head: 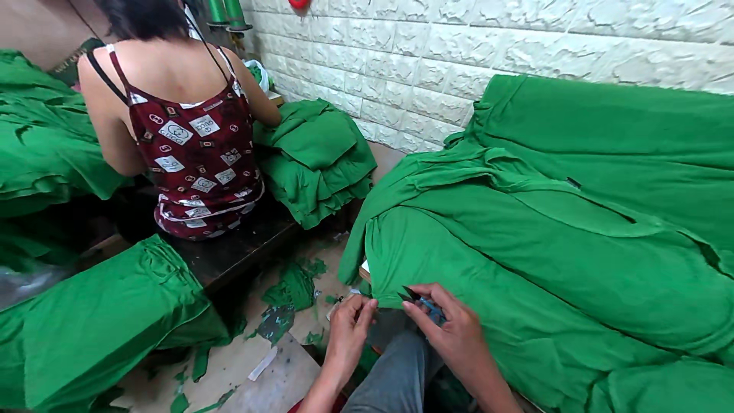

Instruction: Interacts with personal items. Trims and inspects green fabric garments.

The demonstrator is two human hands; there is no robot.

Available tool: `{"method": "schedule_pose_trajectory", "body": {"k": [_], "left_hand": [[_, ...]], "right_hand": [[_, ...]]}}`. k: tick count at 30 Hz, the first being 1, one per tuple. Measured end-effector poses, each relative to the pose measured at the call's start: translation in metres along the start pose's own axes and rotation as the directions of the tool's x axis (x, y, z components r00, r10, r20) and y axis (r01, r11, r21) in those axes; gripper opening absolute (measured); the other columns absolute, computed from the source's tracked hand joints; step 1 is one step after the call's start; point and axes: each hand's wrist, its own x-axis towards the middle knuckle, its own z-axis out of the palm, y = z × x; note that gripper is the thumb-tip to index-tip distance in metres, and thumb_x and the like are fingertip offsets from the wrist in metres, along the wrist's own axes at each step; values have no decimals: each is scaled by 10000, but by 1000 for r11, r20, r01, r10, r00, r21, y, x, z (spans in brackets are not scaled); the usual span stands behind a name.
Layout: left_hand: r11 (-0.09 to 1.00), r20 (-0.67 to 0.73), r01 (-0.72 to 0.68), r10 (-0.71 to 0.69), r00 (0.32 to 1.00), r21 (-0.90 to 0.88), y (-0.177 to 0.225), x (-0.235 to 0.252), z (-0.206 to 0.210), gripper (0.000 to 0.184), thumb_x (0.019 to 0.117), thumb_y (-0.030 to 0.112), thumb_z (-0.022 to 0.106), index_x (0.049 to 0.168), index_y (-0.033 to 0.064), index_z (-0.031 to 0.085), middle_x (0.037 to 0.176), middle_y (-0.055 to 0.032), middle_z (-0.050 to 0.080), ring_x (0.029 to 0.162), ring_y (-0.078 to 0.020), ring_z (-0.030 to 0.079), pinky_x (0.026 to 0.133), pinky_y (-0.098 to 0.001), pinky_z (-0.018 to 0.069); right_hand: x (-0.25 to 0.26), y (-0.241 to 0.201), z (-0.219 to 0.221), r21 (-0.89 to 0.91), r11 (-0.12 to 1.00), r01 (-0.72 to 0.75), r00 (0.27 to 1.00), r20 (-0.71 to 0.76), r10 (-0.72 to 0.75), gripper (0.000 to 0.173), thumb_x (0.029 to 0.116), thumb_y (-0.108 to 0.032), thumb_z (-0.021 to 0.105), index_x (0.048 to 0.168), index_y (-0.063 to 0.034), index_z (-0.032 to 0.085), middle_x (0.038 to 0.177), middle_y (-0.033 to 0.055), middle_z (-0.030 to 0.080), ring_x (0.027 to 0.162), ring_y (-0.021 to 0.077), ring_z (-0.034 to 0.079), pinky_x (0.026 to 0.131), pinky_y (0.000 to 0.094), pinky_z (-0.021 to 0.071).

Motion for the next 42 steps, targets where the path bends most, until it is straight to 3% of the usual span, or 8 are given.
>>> {"method": "schedule_pose_trajectory", "body": {"k": [7,10,12,16,23,29,35,42], "left_hand": [[786,63,259,-271,960,-561,8,5,3,124,1001,55,542,963,40,659,822,5,666,733,-65,638,701,-223,541],[856,4,201,-227,974,-477,7,3,4,79,973,51,567,1022,38,628,870,1,655,764,-66,637,715,-233,543],[961,-104,51,-82,991,-271,3,0,7,233,951,94,639,1149,6,550,1005,-44,640,859,-85,647,734,-250,553],[968,-235,-252,242,941,-13,-14,3,21,333,911,180,735,1107,-34,570,1079,-124,631,945,-127,636,779,-266,549],[981,-177,-194,195,965,20,-13,12,33,113,954,82,663,964,-26,695,990,-103,674,838,-87,649,757,-215,554],[992,-150,-125,126,981,18,-15,7,31,255,946,200,704,1049,-24,640,996,-103,650,844,-103,639,754,-242,548],[983,-183,-180,181,966,20,-13,10,41,119,957,103,665,960,-11,701,916,-68,680,798,-61,643,753,-203,546],[978,-95,-141,128,987,-155,-18,0,18,107,976,100,651,999,2,687,951,-42,669,824,-66,644,755,-219,558]], "right_hand": [[9,5,7,-250,929,274,962,83,-262,220,933,-261,656,1044,-108,767,930,62,704,796,193,695,646,327,590],[11,6,9,-261,919,297,955,93,-282,220,932,-266,655,1033,-107,769,918,64,702,804,209,700,638,339,589],[12,6,9,-212,946,244,969,82,-231,226,929,-275,657,1042,-107,759,925,48,703,773,171,682,630,317,579],[13,4,6,31,999,-7,998,58,5,268,925,-288,668,1100,-97,737,944,1,703,735,36,628,646,205,544],[11,7,6,105,992,-71,996,60,65,276,926,-308,681,1108,-108,737,928,-35,700,729,-9,610,647,155,520],[10,9,8,93,993,-77,996,60,71,280,925,-318,677,1111,-116,734,912,-36,694,719,-3,607,637,169,520],[8,9,9,70,996,-55,997,49,52,290,934,-340,672,1111,-121,737,928,-36,701,735,8,618,652,185,531],[5,10,11,-18,999,29,999,29,-29,321,939,-331,667,1146,-94,731,967,21,721,779,79,663,681,264,570]]}}
